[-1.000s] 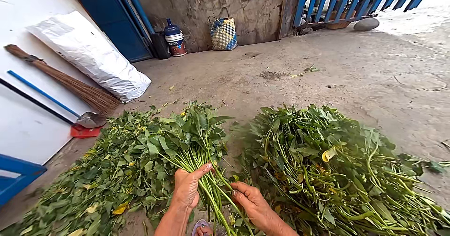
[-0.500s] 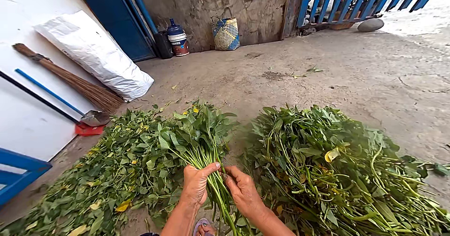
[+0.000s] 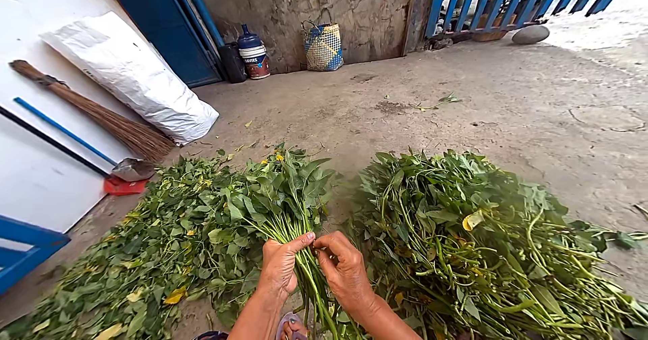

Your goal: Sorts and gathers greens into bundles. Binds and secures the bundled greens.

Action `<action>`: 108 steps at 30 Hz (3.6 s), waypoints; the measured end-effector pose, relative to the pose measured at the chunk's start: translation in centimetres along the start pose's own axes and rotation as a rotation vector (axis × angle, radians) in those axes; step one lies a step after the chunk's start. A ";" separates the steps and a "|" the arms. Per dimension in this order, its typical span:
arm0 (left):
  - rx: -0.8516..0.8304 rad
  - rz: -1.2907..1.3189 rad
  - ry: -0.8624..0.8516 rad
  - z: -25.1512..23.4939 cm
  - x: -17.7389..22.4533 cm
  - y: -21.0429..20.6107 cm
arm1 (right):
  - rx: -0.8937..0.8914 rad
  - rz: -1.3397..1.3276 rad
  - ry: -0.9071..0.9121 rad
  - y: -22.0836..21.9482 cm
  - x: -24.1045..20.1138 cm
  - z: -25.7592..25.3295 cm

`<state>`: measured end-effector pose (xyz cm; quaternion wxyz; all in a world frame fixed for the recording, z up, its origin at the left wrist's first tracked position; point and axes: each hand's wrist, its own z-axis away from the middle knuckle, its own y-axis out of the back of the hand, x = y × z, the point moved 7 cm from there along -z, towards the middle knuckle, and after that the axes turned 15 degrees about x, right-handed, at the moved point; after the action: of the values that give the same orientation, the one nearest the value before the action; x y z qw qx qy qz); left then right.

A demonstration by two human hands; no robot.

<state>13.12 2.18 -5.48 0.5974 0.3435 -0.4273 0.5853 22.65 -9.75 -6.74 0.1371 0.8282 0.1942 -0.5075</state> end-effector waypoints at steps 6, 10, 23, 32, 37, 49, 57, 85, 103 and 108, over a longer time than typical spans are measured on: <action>0.062 -0.056 -0.013 -0.3 -0.2 -0.2 | -0.168 0.149 0.070 -0.2 0.1 -1.3; 0.064 -0.019 0.015 -0.3 -0.3 -0.8 | -0.339 0.144 0.087 0.8 -0.3 -1.6; -0.179 0.095 -0.006 1.6 1.9 -5.4 | -0.263 0.057 -0.391 5.5 1.0 -2.7; -0.268 0.224 -0.011 5.1 2.7 -7.2 | -0.325 -0.116 -0.499 5.6 -1.6 -3.1; -0.389 0.219 0.062 7.7 2.4 -7.3 | -0.561 -0.149 -0.575 7.5 -2.6 -4.5; -0.346 0.271 0.075 8.8 0.9 -9.1 | -0.578 0.348 -0.350 9.0 -3.4 -4.5; -0.358 0.234 0.121 8.1 0.1 -9.5 | -0.751 -0.268 -0.806 9.2 -1.4 -3.6; -0.225 0.481 0.123 9.4 3.6 -2.3 | -1.002 -0.205 -0.765 4.8 -5.4 -2.2; 1.071 -0.412 -0.673 23.3 6.0 37.6 | -1.974 -0.040 -0.762 -5.6 -6.3 12.2; 0.552 -0.815 -1.398 25.1 8.4 23.4 | -2.002 0.114 -0.620 -5.8 -8.4 11.8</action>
<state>-13.26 -15.39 10.09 0.2553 0.8858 -0.3827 0.0616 7.22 -11.18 -4.69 0.8269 0.1782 0.4426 -0.2977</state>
